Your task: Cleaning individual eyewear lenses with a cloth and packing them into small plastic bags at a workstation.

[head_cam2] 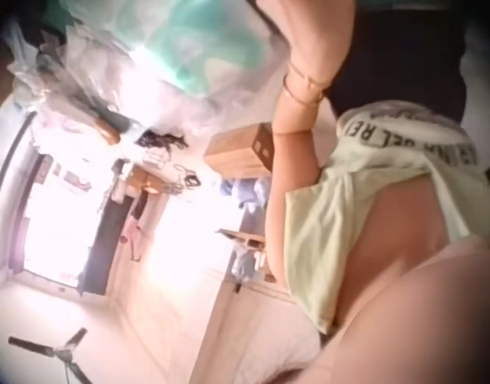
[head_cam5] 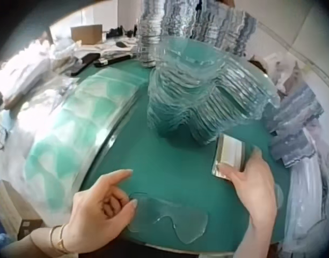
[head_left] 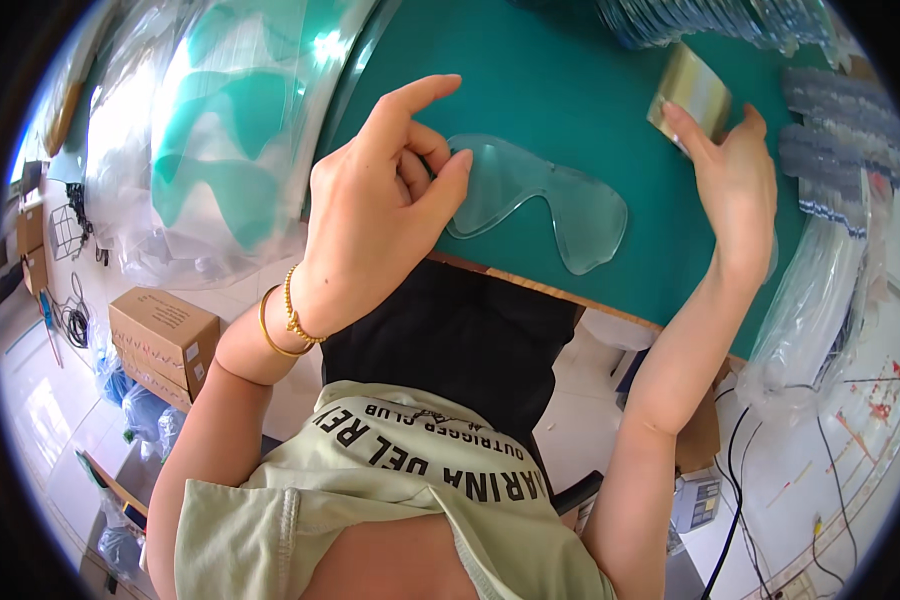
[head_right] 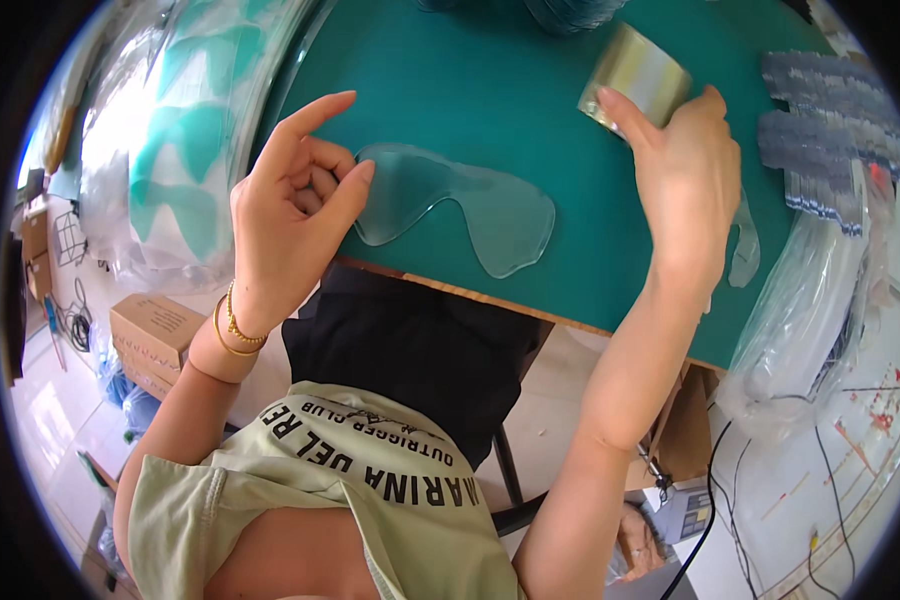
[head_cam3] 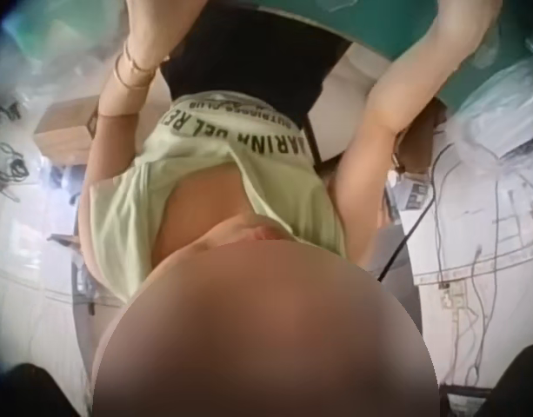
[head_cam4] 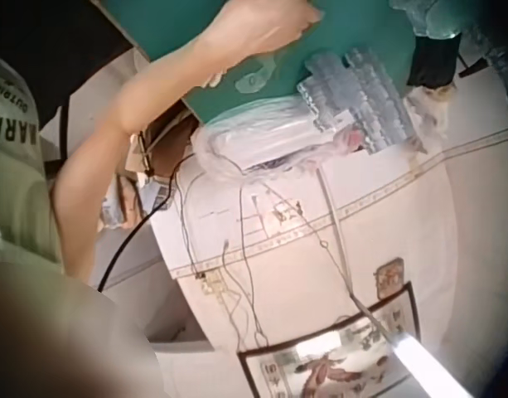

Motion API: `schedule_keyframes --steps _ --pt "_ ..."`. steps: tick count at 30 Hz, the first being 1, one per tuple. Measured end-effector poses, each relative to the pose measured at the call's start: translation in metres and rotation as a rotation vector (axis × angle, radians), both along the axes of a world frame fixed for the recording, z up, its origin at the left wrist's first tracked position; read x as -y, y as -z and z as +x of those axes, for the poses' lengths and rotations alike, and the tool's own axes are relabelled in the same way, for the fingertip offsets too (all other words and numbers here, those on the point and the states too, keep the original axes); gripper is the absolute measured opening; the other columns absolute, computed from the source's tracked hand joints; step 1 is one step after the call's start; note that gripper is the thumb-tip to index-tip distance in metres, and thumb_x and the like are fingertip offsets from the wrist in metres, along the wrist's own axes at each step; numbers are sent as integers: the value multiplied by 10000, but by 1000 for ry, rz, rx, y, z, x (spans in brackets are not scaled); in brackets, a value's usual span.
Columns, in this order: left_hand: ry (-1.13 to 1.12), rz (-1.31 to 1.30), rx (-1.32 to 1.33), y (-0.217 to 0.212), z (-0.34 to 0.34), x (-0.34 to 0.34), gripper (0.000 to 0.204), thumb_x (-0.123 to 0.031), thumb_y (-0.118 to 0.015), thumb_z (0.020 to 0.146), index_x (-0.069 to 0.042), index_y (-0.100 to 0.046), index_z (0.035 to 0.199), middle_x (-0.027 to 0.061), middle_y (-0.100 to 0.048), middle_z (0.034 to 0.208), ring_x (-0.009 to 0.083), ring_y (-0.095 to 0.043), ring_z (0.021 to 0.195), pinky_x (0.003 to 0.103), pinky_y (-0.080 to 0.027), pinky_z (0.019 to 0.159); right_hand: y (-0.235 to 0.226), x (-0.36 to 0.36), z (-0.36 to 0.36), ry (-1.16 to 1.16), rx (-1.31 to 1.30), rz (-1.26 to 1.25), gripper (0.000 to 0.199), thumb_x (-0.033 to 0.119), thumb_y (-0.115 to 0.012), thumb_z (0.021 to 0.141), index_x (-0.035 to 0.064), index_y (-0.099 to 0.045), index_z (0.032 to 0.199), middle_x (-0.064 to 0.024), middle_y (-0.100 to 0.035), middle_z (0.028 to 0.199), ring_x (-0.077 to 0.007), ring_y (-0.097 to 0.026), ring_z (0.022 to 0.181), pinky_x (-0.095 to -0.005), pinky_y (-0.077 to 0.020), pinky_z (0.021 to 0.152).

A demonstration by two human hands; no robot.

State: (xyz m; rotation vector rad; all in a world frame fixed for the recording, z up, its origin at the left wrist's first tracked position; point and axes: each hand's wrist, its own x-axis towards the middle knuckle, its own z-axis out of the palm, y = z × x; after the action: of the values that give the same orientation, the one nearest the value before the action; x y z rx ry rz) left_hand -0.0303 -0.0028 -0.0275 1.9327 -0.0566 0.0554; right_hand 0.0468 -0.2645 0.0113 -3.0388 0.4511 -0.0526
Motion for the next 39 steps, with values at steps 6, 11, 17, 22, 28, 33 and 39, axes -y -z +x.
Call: schedule_keyframes --steps 6,11,17,22,28,33,39 --pt "4 6 24 -1 0 -2 487 56 -681 869 -21 -571 1337 -16 -602 760 -3 -447 588 158 -359 540 -24 -7 -47 -56 161 774 365 211 -740 885 -45 -644 1127 -116 -724 965 -153 -659 846 -290 -510 817" --pt "2 23 43 2 -2 -4 482 42 -687 869 -21 -576 1334 -15 -605 763 -1 -449 593 160 -368 546 -20 -51 -97 13 127 922 340 181 -683 951 -43 -577 1183 -89 -677 1023 -136 -628 894 -285 -504 812" --pt "-6 12 17 1 -1 -2 479 38 -684 871 -21 -579 1335 -14 -611 775 -1 -454 607 162 -376 554 -4 -66 -108 -30 186 597 388 159 -658 936 -51 -508 1226 -247 -708 966 -393 -709 864 -430 -548 759" --pt "-13 13 5 0 -2 -3 474 30 -681 874 -21 -581 1335 -13 -614 779 1 -452 608 164 -380 558 -12 -55 -130 114 164 545 371 113 -679 927 -44 -541 1234 -156 -664 1072 -247 -637 995 -364 -493 909" --pt "-11 53 19 0 -1 -3 473 -36 -700 847 -23 -581 1305 14 -647 726 84 -553 545 245 -485 567 -3 -37 -135 72 357 832 356 221 -613 998 -15 -557 1259 -46 -650 958 -11 -451 592 -179 -307 452" --pt "-14 60 16 0 -1 -3 477 -42 -699 846 -21 -579 1307 18 -647 726 85 -556 549 244 -487 571 5 -46 -118 -42 206 925 345 212 -602 1002 -26 -545 1245 -86 -651 1019 -85 -559 764 -235 -457 650" --pt "-36 74 -5 -1 -1 -3 470 -53 -697 851 -16 -582 1305 16 -652 752 72 -544 570 240 -481 574 10 -52 -109 -127 163 949 353 221 -612 1003 -37 -535 1233 -84 -651 1026 -90 -555 777 -243 -458 666"
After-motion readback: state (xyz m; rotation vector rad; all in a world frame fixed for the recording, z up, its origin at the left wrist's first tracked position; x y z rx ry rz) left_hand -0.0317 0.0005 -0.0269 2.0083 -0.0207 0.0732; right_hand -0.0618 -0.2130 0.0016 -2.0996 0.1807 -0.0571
